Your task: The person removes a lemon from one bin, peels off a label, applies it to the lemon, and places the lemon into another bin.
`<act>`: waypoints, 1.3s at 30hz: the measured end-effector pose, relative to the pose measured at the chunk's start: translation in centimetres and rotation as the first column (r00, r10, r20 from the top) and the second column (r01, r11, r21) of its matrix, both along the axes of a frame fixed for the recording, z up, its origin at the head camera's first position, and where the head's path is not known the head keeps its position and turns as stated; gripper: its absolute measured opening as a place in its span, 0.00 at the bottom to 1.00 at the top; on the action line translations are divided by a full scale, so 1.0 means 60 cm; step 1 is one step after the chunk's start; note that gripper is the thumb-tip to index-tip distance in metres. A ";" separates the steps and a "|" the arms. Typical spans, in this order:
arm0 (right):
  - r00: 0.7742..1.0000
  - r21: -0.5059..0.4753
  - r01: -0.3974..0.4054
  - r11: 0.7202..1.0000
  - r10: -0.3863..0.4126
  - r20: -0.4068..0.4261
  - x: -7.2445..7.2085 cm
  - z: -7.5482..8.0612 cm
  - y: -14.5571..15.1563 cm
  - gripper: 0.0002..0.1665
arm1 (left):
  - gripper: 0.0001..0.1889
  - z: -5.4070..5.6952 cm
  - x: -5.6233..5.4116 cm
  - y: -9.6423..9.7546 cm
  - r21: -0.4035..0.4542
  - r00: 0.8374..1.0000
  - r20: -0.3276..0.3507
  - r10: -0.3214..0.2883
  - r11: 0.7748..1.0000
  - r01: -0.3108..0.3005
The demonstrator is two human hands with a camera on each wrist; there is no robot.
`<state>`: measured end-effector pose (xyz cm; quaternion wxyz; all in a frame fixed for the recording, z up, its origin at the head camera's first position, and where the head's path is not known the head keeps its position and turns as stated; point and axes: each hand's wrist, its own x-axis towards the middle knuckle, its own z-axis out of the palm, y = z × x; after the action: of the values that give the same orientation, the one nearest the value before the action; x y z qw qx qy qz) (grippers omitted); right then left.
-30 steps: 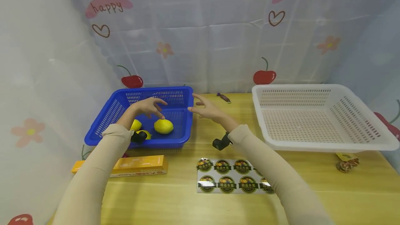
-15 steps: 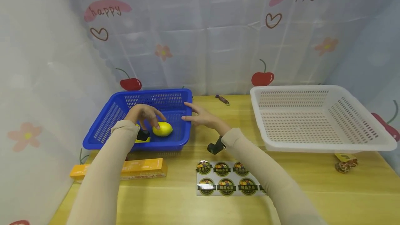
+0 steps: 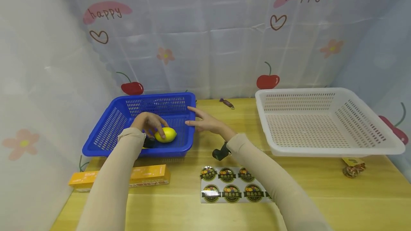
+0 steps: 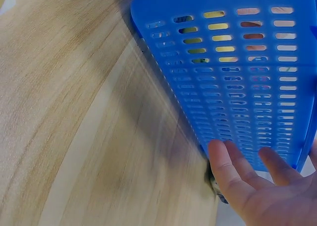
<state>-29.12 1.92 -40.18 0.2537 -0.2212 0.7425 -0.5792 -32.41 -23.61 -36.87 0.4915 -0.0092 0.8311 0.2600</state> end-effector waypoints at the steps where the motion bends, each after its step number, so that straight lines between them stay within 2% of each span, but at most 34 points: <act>1: 1.000 -0.002 0.001 1.000 -0.001 0.003 0.001 0.000 0.000 0.45 | 0.32 0.000 0.001 0.001 -0.001 1.000 0.000 -0.001 1.000 0.001; 7: 1.000 -0.008 0.005 1.000 -0.005 0.010 0.003 0.001 -0.001 0.46 | 0.30 0.003 0.006 0.005 -0.012 0.999 -0.038 -0.023 1.000 0.023; 12: 1.000 -0.013 -0.005 1.000 0.006 0.016 0.003 -0.001 -0.002 0.46 | 0.32 0.001 0.009 0.003 0.043 0.997 -0.073 -0.005 0.999 0.008; 15: 1.000 -0.016 -0.001 1.000 0.002 0.004 0.003 -0.002 -0.002 0.45 | 0.33 0.004 0.009 0.000 0.102 0.989 -0.144 0.020 0.995 -0.006; 18: 1.000 -0.029 0.021 0.999 -0.021 -0.002 0.004 -0.004 0.002 0.45 | 0.33 0.013 0.012 0.000 0.176 0.969 -0.243 0.036 0.984 0.008; 20: 0.999 -0.058 0.045 0.997 -0.044 0.009 0.007 -0.005 0.008 0.44 | 0.33 0.022 0.015 0.002 0.221 0.945 -0.326 0.040 0.975 0.035; 22: 0.998 -0.098 0.069 0.993 -0.067 0.022 0.012 -0.004 0.017 0.43 | 0.32 0.031 0.020 0.004 0.259 0.911 -0.410 0.049 0.964 0.065; 25: 0.992 -0.155 0.124 0.980 -0.118 0.043 0.022 -0.002 0.035 0.41 | 0.29 0.042 0.026 0.008 0.295 0.839 -0.539 0.072 0.949 0.108; 28: 0.984 -0.190 0.177 0.966 -0.169 0.055 0.032 -0.001 0.057 0.40 | 0.27 0.050 0.035 0.018 0.328 0.764 -0.636 0.109 0.934 0.139; 31: 0.975 -0.214 0.220 0.952 -0.211 0.066 0.043 -0.002 0.079 0.39 | 0.27 0.052 0.044 0.030 0.363 0.707 -0.691 0.149 0.918 0.161; 33: 0.970 -0.220 0.241 0.945 -0.232 0.066 0.051 -0.004 0.093 0.39 | 0.28 0.051 0.052 0.039 0.383 0.682 -0.710 0.174 0.909 0.166; 39: 0.952 -0.182 0.303 0.936 -0.305 0.018 0.076 -0.013 0.128 0.40 | 0.30 0.048 0.076 0.080 0.470 0.630 -0.732 0.260 0.862 0.190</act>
<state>-24.56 9.63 -40.96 0.1358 -0.1293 0.7129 -0.6758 -27.83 -18.84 -34.01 0.0644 0.2158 0.8609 0.4563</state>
